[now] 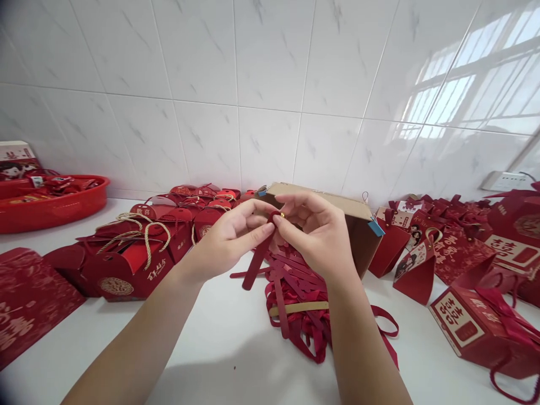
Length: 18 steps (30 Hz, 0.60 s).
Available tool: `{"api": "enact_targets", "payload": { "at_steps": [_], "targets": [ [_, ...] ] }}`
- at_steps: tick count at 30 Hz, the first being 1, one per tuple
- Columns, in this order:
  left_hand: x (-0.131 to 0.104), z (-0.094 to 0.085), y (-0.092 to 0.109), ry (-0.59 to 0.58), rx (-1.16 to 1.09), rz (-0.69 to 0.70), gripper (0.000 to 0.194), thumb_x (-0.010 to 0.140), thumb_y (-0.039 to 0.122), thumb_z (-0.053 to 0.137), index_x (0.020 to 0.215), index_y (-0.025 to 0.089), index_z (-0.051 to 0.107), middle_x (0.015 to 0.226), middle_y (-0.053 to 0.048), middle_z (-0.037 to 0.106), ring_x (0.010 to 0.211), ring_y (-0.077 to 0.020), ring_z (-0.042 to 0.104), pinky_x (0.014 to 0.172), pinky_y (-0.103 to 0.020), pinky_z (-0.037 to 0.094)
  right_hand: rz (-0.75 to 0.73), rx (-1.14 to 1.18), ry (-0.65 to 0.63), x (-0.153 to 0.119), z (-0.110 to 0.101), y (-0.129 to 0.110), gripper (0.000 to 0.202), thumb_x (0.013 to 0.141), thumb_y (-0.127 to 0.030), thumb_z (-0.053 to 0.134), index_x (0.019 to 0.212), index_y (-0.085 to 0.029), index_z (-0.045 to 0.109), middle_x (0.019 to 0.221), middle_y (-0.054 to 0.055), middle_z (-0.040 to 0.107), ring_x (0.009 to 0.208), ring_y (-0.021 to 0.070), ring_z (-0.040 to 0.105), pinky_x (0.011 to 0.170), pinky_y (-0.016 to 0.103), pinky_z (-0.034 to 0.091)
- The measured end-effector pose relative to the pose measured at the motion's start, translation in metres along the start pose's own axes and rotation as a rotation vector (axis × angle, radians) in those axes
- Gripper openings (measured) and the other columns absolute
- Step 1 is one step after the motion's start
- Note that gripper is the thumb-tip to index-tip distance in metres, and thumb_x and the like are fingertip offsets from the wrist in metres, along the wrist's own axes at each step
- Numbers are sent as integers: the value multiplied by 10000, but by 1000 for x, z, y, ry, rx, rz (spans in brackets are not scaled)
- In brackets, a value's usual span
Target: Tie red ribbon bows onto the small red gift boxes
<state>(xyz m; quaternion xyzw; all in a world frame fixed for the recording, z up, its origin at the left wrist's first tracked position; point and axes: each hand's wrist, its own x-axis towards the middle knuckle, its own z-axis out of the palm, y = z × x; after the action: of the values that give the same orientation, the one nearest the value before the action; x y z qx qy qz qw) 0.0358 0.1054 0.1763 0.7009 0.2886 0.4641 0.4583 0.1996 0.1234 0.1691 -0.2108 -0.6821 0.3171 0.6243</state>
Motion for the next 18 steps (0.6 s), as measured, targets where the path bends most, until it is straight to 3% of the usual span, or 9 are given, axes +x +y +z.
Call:
{"api": "enact_targets", "payload": {
  "at_steps": [4,8,12,18],
  "targets": [
    [-9,4,7,168,82,50,128,905,288,526,973,180,518,798,-19,652,745,-133,645,701,-278,538,-95,-21,-20,-4,3,-7,127,740,-102,716,811,-206,698,811,9,655,743,122,639,649,237,567],
    [-16,4,15,236,71,138,30,916,224,494,910,195,486,775,19,597,682,-84,589,634,-212,499,-195,-21,-13,-5,2,-11,180,705,-43,734,775,-205,698,771,6,649,756,123,625,646,233,553],
    [-26,3,26,231,176,164,55,884,222,553,910,207,508,710,44,498,572,-55,444,485,-171,390,-267,2,-128,-7,2,-15,231,684,-3,736,779,-211,699,762,2,644,735,126,623,621,245,555],
    [-30,3,31,112,374,300,27,855,181,598,838,167,614,610,46,488,510,-47,401,436,-177,348,-273,39,-219,-11,3,-18,284,652,36,745,783,-212,705,772,-6,646,732,113,615,595,214,551]
  ]
}}
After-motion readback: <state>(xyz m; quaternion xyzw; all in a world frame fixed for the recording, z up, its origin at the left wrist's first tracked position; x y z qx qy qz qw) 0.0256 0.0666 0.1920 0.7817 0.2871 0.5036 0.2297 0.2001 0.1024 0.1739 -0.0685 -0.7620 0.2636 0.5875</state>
